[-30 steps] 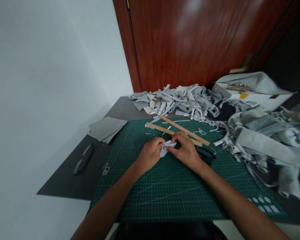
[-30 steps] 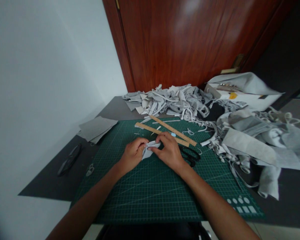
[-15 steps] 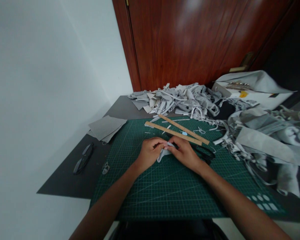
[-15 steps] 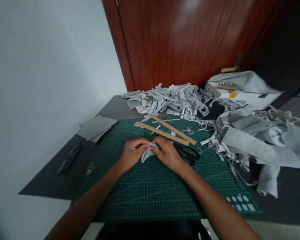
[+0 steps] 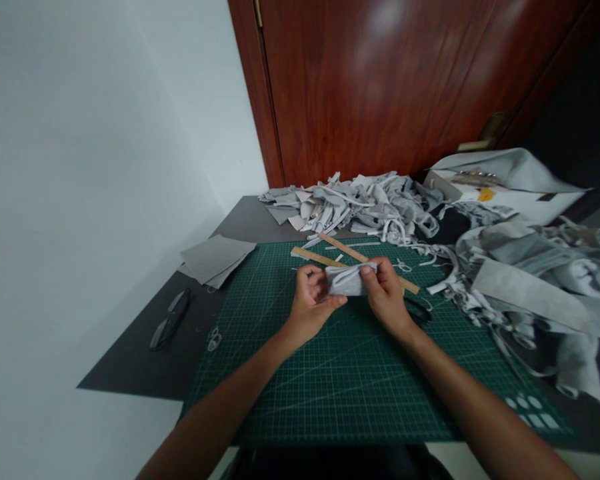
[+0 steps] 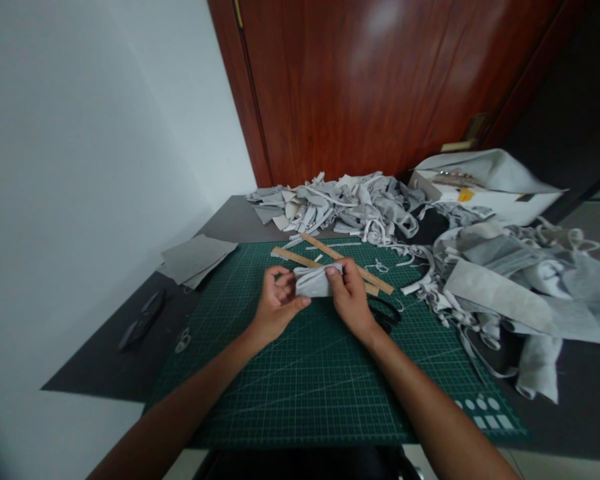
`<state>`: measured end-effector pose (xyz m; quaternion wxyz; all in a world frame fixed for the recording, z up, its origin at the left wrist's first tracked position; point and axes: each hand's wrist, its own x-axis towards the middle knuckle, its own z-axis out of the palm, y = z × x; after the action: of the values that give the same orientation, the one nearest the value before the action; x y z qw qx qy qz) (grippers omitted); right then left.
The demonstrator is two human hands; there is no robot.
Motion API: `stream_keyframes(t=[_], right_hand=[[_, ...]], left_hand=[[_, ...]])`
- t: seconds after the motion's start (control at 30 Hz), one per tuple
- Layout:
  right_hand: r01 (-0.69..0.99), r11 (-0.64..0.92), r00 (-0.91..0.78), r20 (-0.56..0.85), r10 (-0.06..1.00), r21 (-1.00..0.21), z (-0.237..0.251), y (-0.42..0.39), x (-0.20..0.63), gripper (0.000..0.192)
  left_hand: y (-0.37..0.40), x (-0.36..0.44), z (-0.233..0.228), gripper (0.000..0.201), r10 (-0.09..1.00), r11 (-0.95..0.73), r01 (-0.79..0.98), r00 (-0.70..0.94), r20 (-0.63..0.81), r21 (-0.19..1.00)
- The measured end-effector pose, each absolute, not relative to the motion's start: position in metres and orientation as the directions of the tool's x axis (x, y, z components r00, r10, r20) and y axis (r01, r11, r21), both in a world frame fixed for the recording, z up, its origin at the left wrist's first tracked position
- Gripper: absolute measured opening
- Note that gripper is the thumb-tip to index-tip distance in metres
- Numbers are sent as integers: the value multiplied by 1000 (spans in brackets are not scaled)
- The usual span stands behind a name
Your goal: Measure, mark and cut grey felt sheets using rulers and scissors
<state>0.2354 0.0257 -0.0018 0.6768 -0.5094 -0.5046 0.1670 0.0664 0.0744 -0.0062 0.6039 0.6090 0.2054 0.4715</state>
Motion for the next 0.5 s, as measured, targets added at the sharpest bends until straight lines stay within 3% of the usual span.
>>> stream_keyframes(t=[0.17, 0.5], right_hand=[[246, 427, 460, 492, 739, -870, -6, 25, 223, 30], [294, 375, 565, 476, 674, -879, -12, 28, 228, 31]], left_hand=[[71, 68, -5, 33, 829, -244, -232, 453, 327, 942], [66, 73, -9, 49, 876, 75, -203, 481, 32, 976]])
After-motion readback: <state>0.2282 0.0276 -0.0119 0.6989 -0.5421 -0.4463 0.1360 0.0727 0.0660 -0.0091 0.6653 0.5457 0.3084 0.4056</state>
